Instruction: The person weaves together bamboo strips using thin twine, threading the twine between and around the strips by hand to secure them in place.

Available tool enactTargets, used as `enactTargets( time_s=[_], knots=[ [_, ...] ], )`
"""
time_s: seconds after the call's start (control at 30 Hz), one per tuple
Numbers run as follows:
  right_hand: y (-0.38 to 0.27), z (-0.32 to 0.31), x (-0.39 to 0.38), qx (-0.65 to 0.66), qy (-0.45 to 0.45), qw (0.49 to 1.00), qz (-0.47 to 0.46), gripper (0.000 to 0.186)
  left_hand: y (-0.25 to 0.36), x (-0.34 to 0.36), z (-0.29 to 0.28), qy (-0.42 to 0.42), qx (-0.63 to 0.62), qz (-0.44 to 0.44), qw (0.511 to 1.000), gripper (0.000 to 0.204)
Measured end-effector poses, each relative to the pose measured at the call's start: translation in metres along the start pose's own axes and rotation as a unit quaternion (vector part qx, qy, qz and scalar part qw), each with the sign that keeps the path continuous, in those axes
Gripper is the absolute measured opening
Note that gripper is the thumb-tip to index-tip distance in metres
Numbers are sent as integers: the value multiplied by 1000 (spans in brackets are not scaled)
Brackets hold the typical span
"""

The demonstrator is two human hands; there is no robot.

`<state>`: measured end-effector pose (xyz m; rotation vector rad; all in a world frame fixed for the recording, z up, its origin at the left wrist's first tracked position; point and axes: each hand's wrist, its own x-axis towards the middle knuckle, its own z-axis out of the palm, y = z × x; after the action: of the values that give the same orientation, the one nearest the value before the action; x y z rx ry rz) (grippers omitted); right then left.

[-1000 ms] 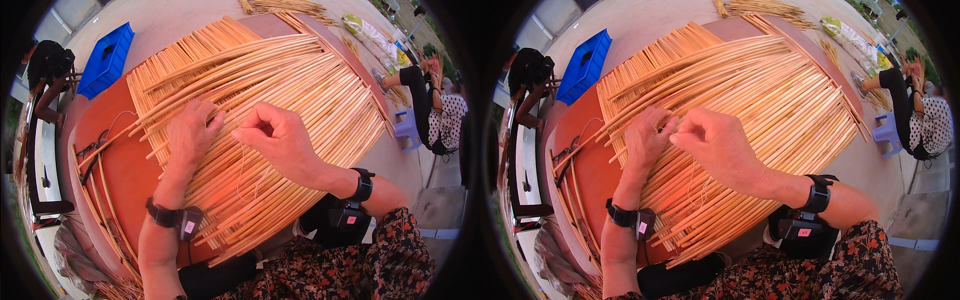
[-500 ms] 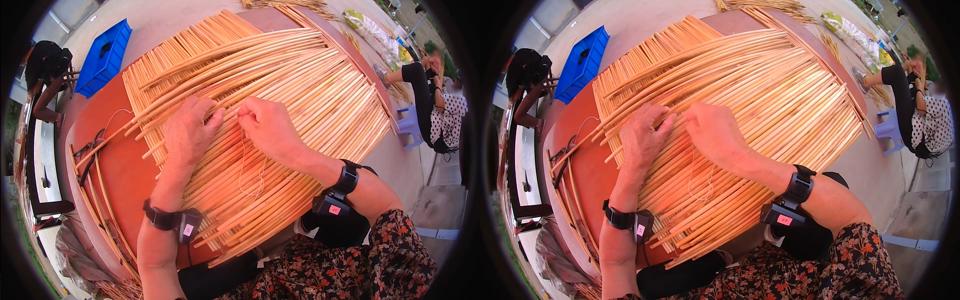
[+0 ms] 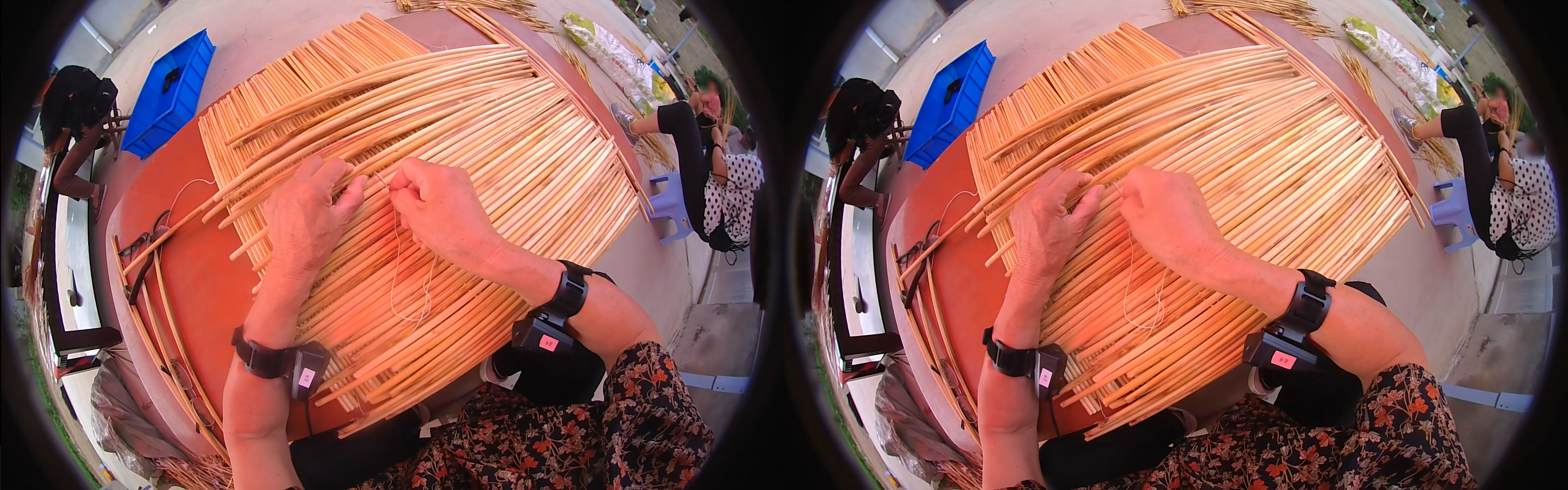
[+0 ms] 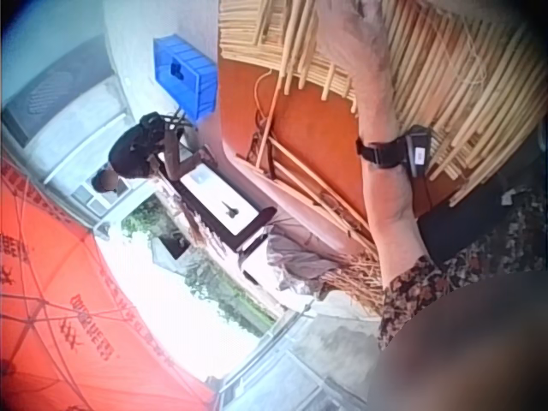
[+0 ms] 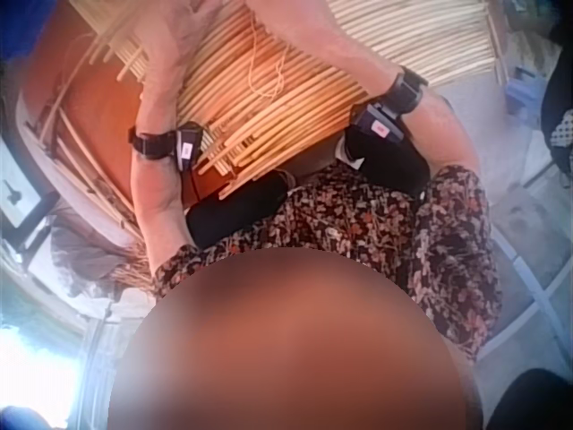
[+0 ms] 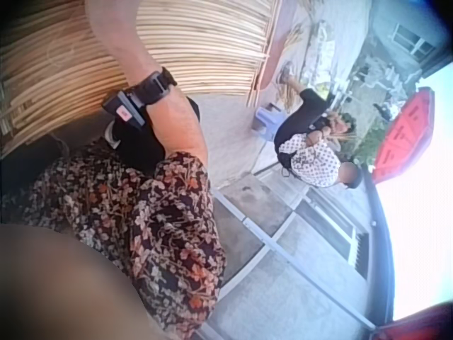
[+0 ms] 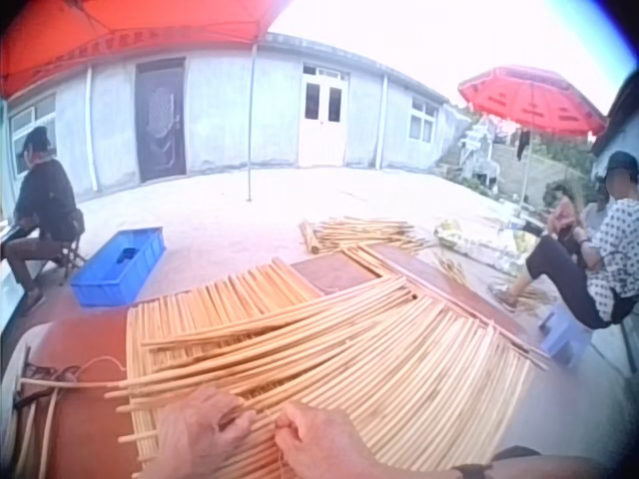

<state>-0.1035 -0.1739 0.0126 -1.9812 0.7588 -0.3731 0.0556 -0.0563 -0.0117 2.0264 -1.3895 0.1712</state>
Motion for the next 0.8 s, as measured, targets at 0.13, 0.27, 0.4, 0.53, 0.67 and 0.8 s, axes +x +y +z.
enactTargets(
  time_s=[0.13, 0.27, 0.4, 0.53, 0.67, 0.8],
  knots=[
    [0, -1, 0, 0, -7, 1000, 9, 13, 1, 0, 0, 0, 3, -4, 1000, 17],
    [0, 0, 0, -4, 0, 1000, 3, 12, 1, 0, 0, 7, 0, 1, 1000, 17],
    [1, 2, -2, -18, 14, 1000, -13, 12, 1, 0, -1, -5, 7, -5, 1000, 17],
    [1, 4, -2, -44, 24, 998, -36, 11, 2, 0, -2, -4, 6, 0, 1000, 16],
    [1, 2, -2, -53, 22, 998, -35, 11, 2, 0, -2, -7, -2, -8, 1000, 16],
    [0, 1, -3, -55, 27, 997, -38, 12, 1, 0, -1, 2, 1, 2, 1000, 17]
  ],
)
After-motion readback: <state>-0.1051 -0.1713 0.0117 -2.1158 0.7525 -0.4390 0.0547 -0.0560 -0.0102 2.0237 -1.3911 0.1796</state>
